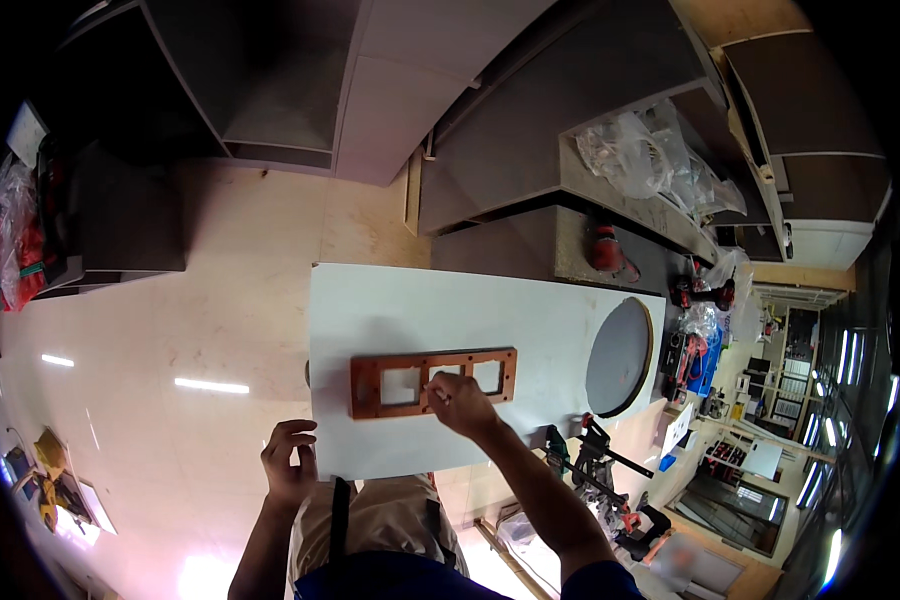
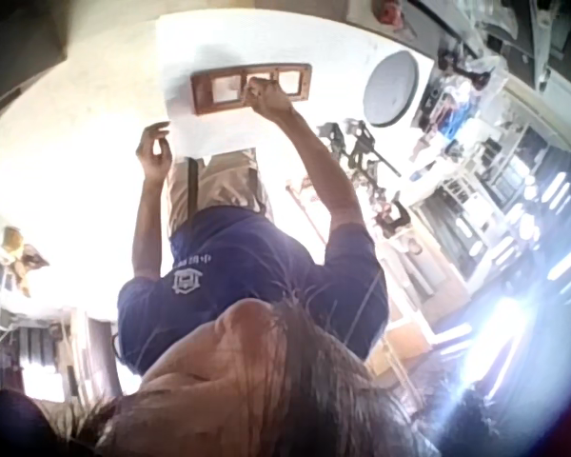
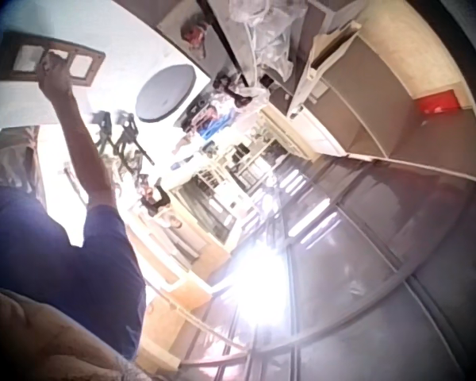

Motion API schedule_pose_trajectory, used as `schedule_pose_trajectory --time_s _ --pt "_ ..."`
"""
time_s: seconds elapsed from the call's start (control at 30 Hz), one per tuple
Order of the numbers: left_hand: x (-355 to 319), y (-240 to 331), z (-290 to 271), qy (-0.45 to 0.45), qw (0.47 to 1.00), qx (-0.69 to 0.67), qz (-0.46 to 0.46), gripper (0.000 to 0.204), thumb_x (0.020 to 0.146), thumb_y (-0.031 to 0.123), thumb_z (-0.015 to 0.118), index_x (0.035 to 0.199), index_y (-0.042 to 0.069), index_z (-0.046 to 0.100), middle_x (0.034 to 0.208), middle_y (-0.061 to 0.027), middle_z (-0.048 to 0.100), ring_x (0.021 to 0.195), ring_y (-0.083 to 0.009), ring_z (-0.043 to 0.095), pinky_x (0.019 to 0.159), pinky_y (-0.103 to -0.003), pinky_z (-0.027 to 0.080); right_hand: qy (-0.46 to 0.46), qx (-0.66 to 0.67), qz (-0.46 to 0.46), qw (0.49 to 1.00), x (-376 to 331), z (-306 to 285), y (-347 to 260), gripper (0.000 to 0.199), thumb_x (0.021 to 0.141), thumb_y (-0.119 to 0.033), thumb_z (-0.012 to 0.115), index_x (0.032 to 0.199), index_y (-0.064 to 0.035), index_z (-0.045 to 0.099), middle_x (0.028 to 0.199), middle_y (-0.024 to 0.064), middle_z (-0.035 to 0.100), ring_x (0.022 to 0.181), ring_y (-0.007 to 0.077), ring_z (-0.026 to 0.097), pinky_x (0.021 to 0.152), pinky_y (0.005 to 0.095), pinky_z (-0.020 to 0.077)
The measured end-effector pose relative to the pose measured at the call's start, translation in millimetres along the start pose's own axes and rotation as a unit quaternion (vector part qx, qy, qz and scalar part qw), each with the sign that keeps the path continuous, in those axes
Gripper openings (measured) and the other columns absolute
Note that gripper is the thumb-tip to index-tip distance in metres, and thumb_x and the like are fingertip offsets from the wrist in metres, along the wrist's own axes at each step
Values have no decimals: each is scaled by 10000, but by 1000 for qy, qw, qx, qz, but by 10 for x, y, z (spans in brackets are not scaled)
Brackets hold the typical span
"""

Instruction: The person uses a cordless drill and a wooden template to mark and drill holes in a white countertop. They position the template, drill pilot holes, and then use a pencil to mark additional locations on the countertop.

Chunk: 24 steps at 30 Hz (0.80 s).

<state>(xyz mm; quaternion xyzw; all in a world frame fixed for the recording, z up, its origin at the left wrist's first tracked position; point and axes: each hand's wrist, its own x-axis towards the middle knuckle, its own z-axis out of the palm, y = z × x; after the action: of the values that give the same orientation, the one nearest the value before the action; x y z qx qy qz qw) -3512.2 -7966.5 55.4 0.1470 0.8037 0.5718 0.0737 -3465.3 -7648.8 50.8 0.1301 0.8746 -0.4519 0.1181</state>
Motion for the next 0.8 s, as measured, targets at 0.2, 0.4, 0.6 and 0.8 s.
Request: schedule_pose_trajectory --time_s 0.2,0.4,0.6,0.8 --pt "-65 9 -20 29 1000 1 -6 214 766 -152 489 856 22 578 986 -169 692 868 -312 688 703 -360 559 -9 -32 3 999 346 -292 143 49 898 -23 635 876 14 612 774 116 693 742 198 730 627 290 573" --pt "-88 47 77 29 999 2 -17 224 752 -163 500 859 22 568 991 -165 693 875 -313 689 721 -359 557 38 56 68 995 401 -599 376 79 932 -29 611 947 48 604 870 113 698 797 173 720 704 291 599" --pt "-17 144 224 13 1000 8 -17 247 738 -173 491 870 25 561 990 -160 695 875 -318 687 741 -364 555 102 18 93 990 105 -930 703 97 927 -48 623 899 43 606 826 117 716 766 174 720 716 296 590" --pt "64 213 360 3 1000 8 -5 260 731 -181 484 871 25 559 981 -165 693 870 -319 686 740 -370 555 156 33 143 977 -474 -901 980 152 959 -69 606 845 29 583 771 116 710 732 163 719 654 302 586"
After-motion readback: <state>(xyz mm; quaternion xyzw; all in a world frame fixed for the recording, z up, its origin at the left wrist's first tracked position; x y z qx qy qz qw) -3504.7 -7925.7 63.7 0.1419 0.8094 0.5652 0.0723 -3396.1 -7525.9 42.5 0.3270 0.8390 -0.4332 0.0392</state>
